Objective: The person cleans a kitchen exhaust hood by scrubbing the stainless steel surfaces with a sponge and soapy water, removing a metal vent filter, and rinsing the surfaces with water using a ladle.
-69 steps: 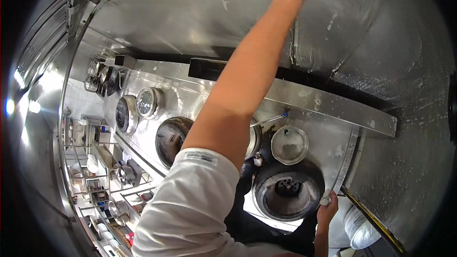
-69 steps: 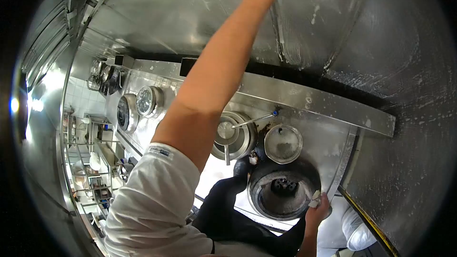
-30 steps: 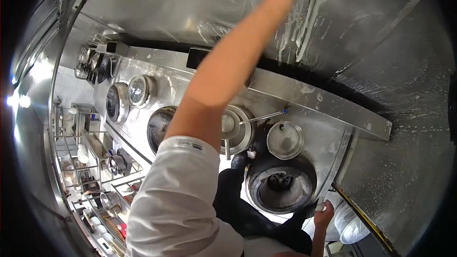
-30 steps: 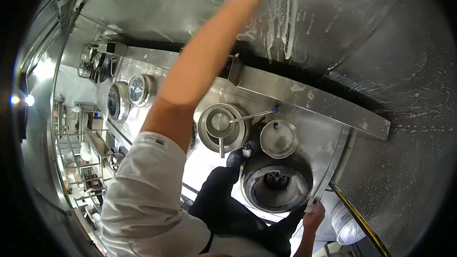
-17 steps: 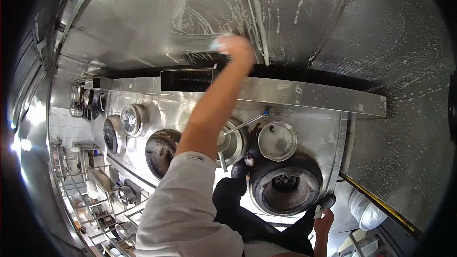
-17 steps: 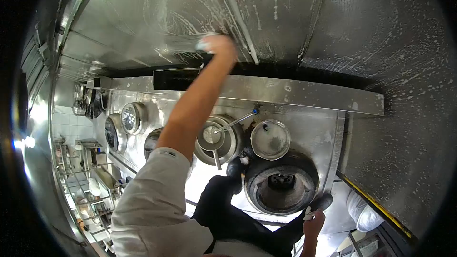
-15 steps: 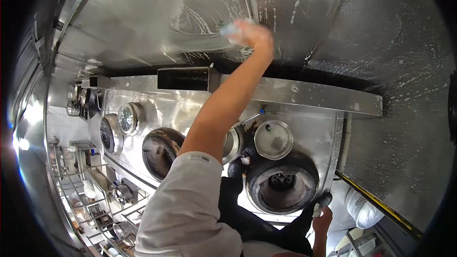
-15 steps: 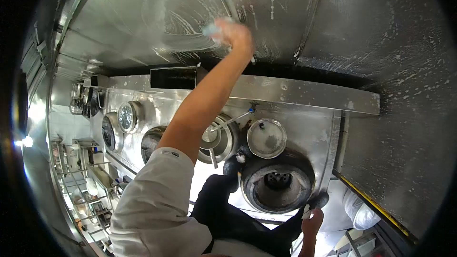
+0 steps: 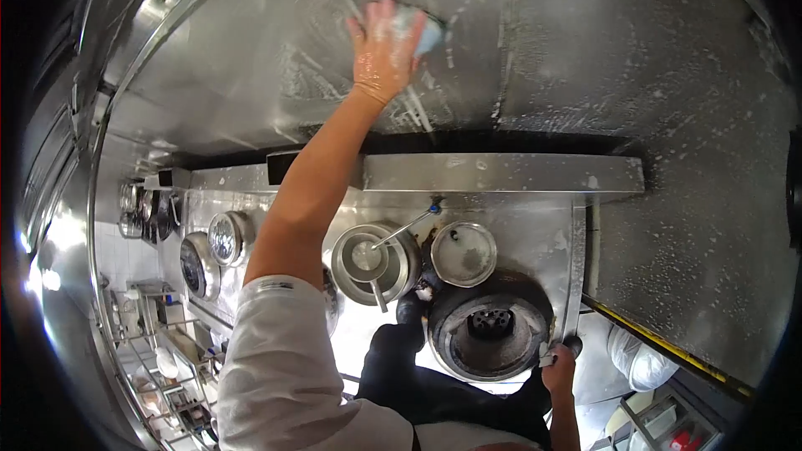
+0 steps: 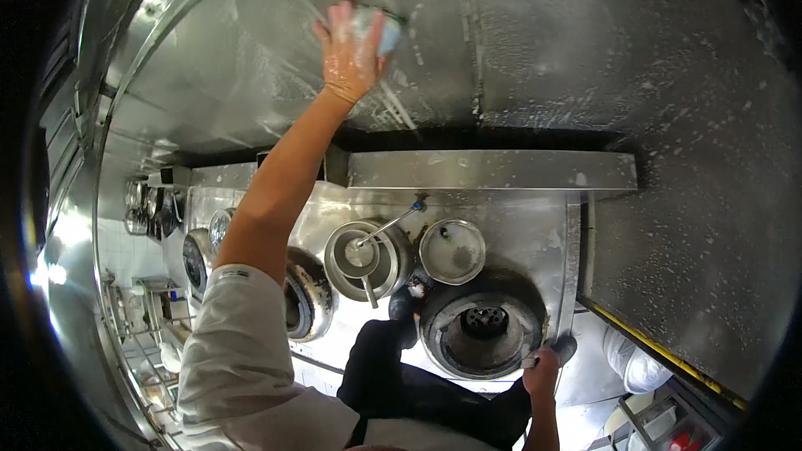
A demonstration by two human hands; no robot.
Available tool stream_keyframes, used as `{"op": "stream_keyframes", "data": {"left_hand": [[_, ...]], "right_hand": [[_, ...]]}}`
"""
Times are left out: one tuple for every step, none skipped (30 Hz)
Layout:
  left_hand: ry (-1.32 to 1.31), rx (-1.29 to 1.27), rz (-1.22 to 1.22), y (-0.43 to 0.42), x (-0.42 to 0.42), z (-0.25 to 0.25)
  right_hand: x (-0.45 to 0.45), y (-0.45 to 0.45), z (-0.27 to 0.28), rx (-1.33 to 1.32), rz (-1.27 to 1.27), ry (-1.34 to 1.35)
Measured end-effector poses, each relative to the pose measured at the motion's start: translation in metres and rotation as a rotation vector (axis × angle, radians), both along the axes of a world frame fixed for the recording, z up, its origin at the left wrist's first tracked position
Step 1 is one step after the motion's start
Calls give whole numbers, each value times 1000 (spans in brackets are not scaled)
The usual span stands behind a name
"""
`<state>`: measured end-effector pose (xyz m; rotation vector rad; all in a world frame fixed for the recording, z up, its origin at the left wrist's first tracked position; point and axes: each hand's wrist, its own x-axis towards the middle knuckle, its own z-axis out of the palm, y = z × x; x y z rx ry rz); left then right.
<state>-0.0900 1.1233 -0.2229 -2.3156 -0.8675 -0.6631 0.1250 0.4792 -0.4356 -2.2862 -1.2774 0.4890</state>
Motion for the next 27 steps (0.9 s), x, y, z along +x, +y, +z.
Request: {"op": "stream_keyframes", "data": {"left_hand": [[-206, 83, 43, -3, 16, 8], [-370, 166, 48, -3, 38, 21], [-532, 248, 56, 2, 67, 39], [-692, 331, 66, 2, 89, 54], [-448, 361, 172, -12, 100, 63], [-375, 309, 36, -14, 108, 52], [-299, 251, -98, -17, 113, 31], [-220, 193, -229, -20, 114, 9], [-48, 71, -187, -25, 101, -19], [123, -44, -145, -28, 81, -48], [114, 74, -55, -22, 59, -81], [100, 191, 32, -18, 52, -100], [-213, 194, 48, -21, 71, -87], [-521, 185, 69, -26, 95, -61], [-826, 178, 95, -30, 116, -31], [-819, 207, 69, -32, 136, 1], [-810, 236, 43, -35, 159, 38], [-802, 264, 18, -38, 182, 73], [-798, 292, -9, -41, 202, 98], [-796, 320, -41, -44, 218, 109], [-606, 289, -117, -43, 215, 95], [-419, 263, -194, -39, 199, 68], [-231, 241, -268, -35, 185, 45], [-103, 216, -147, -36, 173, 24], [21, 188, -26, -40, 162, 3], [141, 158, 93, -48, 170, -1], [-126, 197, 68, -46, 191, 0]], "right_hand": [[-1, 1, 5, 36, -17, -5], [5, -3, 8, -14, -24, 9], [10, -5, 9, -64, -29, 27], [16, -9, 8, -111, -33, 47], [23, -9, 12, -108, -37, 36], [32, -8, 17, -265, -50, 78], [38, -7, 23, -257, -62, 96], [43, -8, 27, -247, -72, 115], [44, -10, 32, -329, -157, 164], [43, -17, 29, -310, -126, 147], [43, -29, 26, -289, -101, 125], [44, -40, 25, -270, -81, 100], [47, -52, 26, -263, -37, 136], [50, -65, 27, -273, -35, 122], [53, -75, 26, -279, -29, 110], [55, -79, 25, -282, -20, 99], [54, -71, 36, -261, -63, 84], [57, -68, 38, -249, -68, 90], [61, -66, 39, -236, -74, 92], [66, -66, 39, -222, -85, 94], [66, -67, 29, -240, -136, 71], [65, -69, 25, -243, -140, 97], [63, -69, 23, -241, -144, 122], [61, -69, 20, -238, -150, 146], [59, -72, 18, -272, -136, 161], [60, -75, 19, -250, -129, 183], [62, -81, 22, -238, -120, 204]]}}
